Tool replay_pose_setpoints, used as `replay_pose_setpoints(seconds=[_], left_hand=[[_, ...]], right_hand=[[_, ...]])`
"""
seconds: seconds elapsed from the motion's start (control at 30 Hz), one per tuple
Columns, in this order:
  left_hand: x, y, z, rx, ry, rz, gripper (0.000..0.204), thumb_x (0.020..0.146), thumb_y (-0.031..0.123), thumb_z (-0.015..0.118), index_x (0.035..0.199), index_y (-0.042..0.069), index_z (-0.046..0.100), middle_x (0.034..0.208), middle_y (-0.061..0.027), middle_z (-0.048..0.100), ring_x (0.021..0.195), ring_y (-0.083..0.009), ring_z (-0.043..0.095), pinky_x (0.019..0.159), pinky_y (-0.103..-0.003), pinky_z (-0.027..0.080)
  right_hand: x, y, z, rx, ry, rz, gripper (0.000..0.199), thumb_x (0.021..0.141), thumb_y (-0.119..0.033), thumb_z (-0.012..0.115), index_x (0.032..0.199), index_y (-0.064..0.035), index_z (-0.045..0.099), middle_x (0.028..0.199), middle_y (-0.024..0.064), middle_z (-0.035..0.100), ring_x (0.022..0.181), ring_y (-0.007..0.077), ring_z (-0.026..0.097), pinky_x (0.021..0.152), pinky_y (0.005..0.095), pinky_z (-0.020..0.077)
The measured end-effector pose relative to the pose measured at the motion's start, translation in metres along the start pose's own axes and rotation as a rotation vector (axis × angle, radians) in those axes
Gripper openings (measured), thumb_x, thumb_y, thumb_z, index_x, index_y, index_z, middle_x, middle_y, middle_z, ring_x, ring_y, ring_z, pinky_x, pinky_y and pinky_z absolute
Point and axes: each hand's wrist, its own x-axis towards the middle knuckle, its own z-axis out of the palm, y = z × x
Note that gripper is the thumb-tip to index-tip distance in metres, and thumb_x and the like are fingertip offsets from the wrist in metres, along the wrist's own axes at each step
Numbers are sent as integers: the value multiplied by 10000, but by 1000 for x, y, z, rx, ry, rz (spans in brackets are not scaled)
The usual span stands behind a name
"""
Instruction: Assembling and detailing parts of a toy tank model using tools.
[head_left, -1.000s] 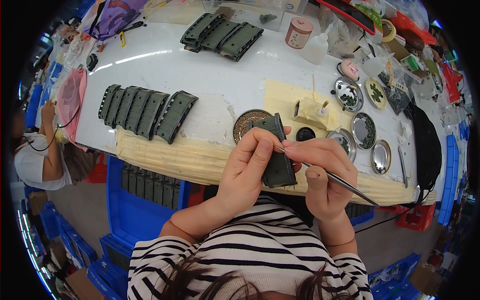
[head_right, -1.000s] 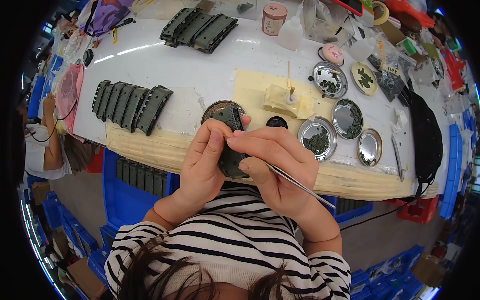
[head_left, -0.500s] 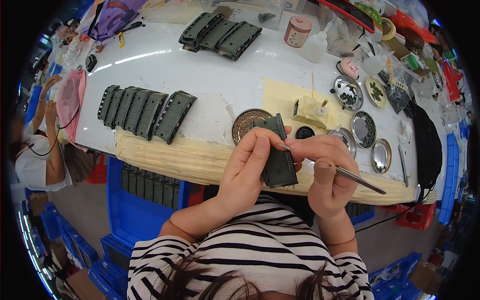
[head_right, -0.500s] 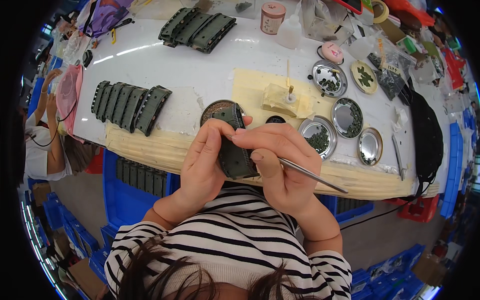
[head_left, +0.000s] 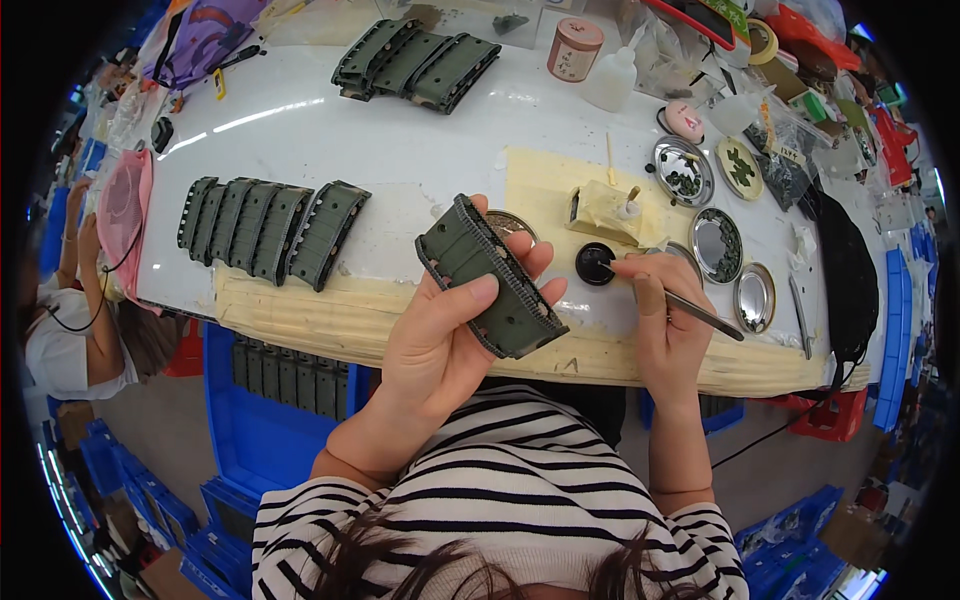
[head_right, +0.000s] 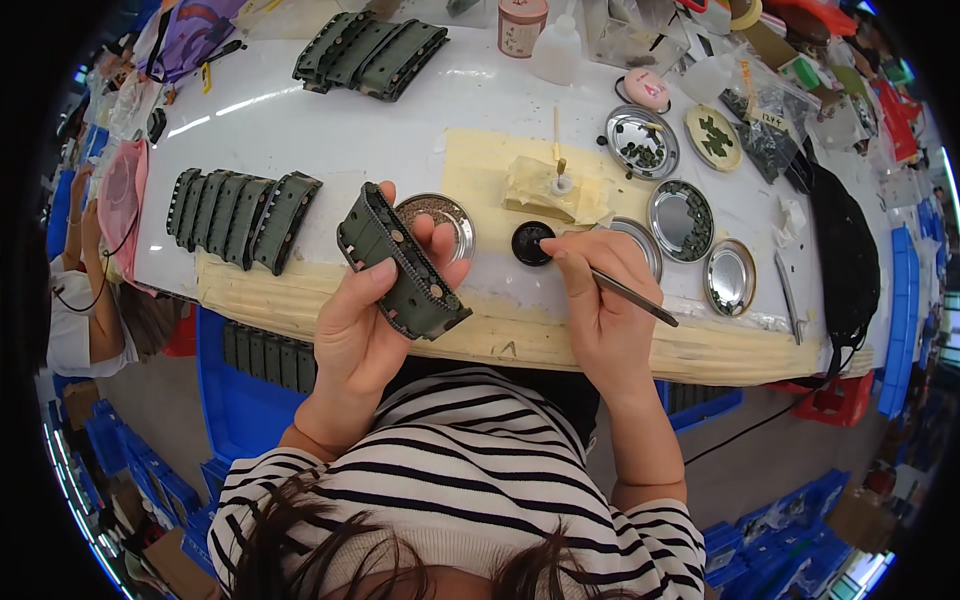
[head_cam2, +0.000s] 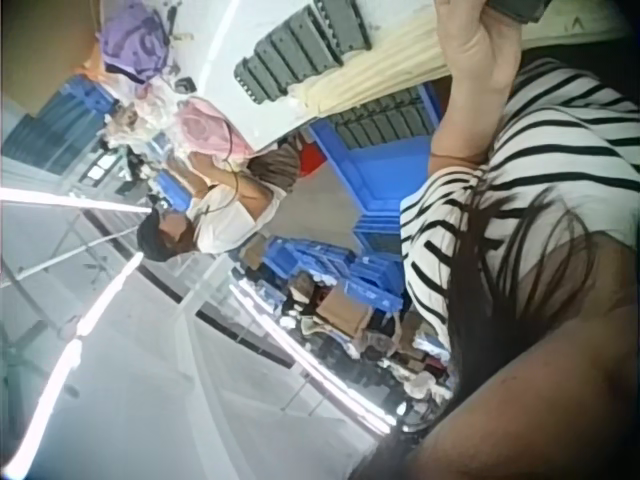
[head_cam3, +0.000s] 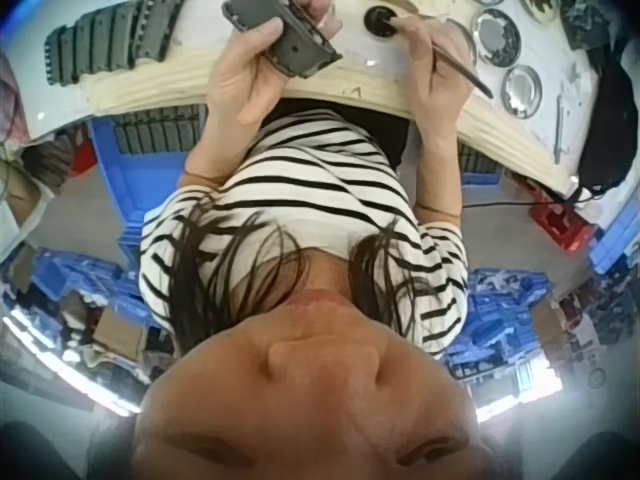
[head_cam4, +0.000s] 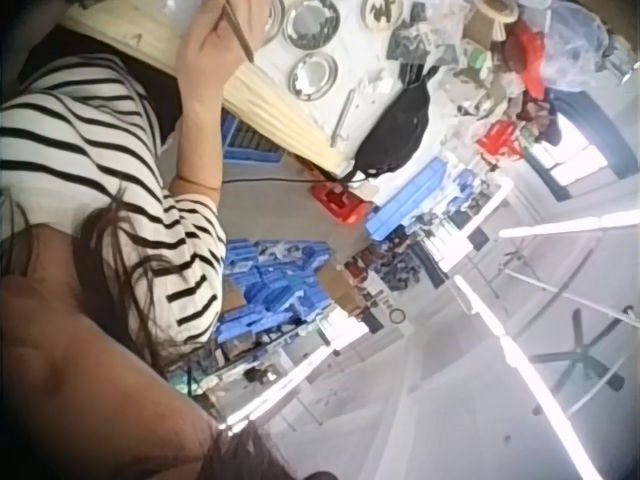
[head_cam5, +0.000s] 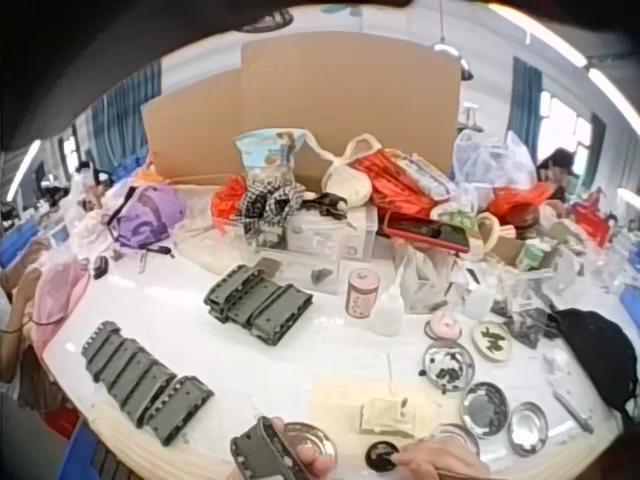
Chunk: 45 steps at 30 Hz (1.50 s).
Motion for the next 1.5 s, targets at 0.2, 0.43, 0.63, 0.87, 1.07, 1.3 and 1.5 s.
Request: replay_pose_setpoints(seconds=[0.2, 0.43, 0.63, 0.87, 1.07, 1.3, 1.5], left_hand=[[-2, 3, -6, 55, 12, 35, 515, 914, 30, 533, 1390, 113, 355, 1187, -102, 585, 1166, -202, 532, 1020, -398, 439], [-5, 6, -2, 210, 165, 33, 444, 927, 78, 535, 1349, 118, 402, 1214, -119, 576, 1098, -167, 574, 878, -356, 536], [-3, 9, 5, 240, 188, 46, 495, 945, 93, 491, 1399, 89, 295, 1281, -145, 519, 1140, -224, 565, 912, -402, 540], [1, 6, 7, 262, 198, 58, 564, 956, 99, 506, 1429, 122, 200, 1291, -136, 493, 1144, -231, 558, 903, -427, 545], [0, -2, 11, 293, 185, 104, 579, 964, 70, 488, 1437, 133, 160, 1269, -130, 494, 1134, -233, 561, 897, -417, 549], [0, -3, 12, 313, 185, 116, 591, 966, 72, 490, 1438, 138, 142, 1262, -122, 488, 1124, -229, 564, 886, -401, 556], [0, -4, 13, 311, 194, 124, 593, 964, 74, 496, 1438, 135, 146, 1265, -122, 488, 1113, -222, 571, 867, -377, 565]], right_hand=[[1, 0, 1, -40, -37, -15, 104, 893, -77, 604, 888, 3, 670, 830, 100, 638, 799, 237, 570, 736, 316, 445], [1, 1, 2, -60, -35, -36, 95, 884, -77, 613, 884, -2, 671, 823, 97, 634, 790, 241, 569, 723, 319, 444], [1, 1, -1, -14, 14, -85, 154, 902, -125, 598, 876, 5, 677, 834, 105, 639, 800, 242, 575, 736, 326, 450], [-4, -48, -16, 327, -73, -216, 182, 877, -65, 528, 921, 9, 689, 905, 142, 645, 867, 289, 651, 743, 343, 521], [-7, -46, -2, 358, -175, -183, 195, 845, -17, 555, 998, 16, 671, 991, 180, 655, 914, 263, 656, 765, 306, 533], [-8, -41, 3, 360, -153, -177, 184, 902, -94, 562, 1000, 20, 669, 985, 178, 666, 902, 249, 653, 757, 302, 531], [-8, -40, 5, 339, -132, -198, 174, 878, -69, 572, 983, 24, 675, 970, 174, 675, 884, 243, 657, 750, 297, 531]])
